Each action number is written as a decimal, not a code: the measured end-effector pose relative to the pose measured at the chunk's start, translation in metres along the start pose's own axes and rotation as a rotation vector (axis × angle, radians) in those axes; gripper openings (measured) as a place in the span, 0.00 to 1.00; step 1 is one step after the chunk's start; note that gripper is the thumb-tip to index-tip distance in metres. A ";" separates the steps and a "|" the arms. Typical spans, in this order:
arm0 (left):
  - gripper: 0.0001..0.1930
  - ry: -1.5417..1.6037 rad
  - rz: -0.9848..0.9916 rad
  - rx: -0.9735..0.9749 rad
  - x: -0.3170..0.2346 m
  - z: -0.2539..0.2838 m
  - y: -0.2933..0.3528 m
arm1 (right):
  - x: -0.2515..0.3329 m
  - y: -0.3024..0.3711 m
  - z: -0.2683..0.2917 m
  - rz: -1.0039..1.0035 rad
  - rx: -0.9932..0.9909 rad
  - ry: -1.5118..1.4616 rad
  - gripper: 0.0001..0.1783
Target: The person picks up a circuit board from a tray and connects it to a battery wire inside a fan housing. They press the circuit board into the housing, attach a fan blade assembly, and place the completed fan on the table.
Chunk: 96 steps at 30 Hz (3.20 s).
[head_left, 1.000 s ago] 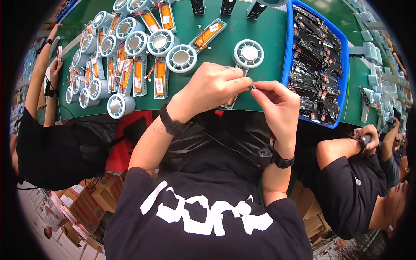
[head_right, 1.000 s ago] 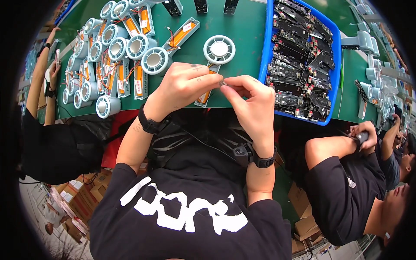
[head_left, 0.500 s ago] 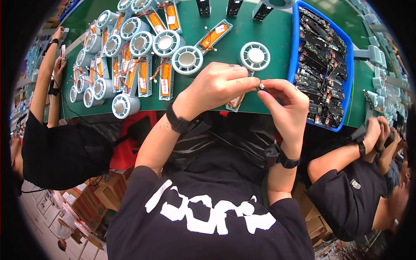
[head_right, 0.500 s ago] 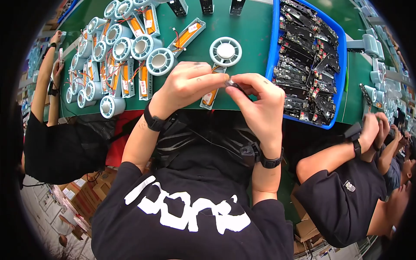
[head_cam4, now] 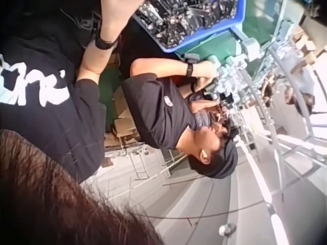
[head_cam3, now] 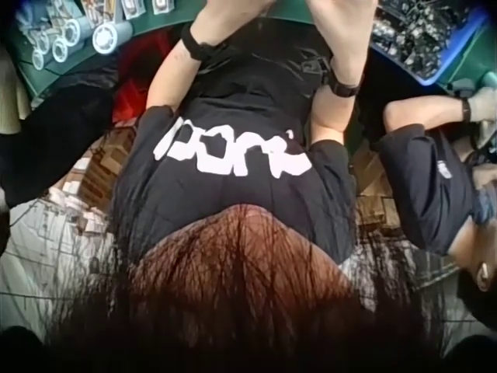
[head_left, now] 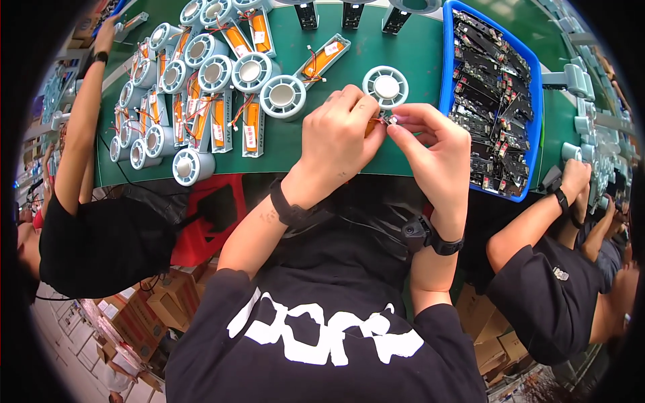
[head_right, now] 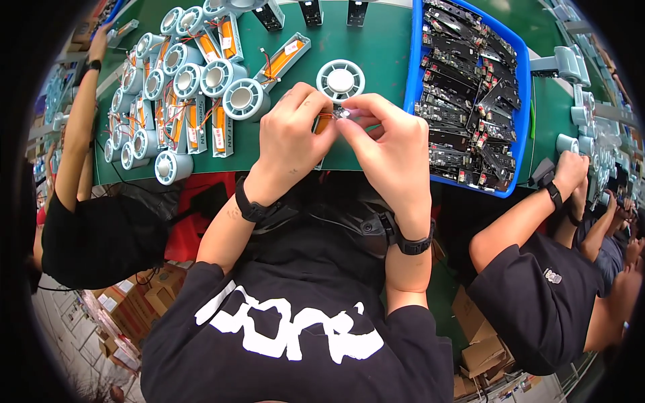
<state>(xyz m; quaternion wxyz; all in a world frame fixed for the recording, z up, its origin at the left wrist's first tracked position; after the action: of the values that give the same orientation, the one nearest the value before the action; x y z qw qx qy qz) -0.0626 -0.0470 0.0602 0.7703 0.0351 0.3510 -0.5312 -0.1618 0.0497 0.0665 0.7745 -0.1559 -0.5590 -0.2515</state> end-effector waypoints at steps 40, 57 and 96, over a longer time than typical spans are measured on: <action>0.10 0.108 -0.168 -0.012 0.009 0.013 0.008 | -0.005 0.029 -0.018 0.135 -0.348 0.297 0.10; 0.08 -0.088 -0.318 -0.035 -0.001 0.011 0.003 | 0.009 0.033 -0.024 0.301 -0.335 0.486 0.13; 0.20 0.035 -0.188 0.103 0.009 0.007 0.018 | 0.000 0.043 -0.028 0.285 -0.203 0.493 0.17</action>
<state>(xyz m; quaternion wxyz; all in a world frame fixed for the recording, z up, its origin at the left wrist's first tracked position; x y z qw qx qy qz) -0.0419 -0.0497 0.0546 0.7081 0.0510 0.3383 -0.6177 -0.1153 0.0703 0.0593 0.8948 -0.2434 -0.2989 -0.2251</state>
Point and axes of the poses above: each hand's wrist, its own y-axis away from the middle knuckle, its own z-axis out of the back of the hand, x = y × z, the point moved 9 cm from there along -y, towards the middle knuckle, and after that the axes turned 8 degrees about x, right-handed, at the moved point
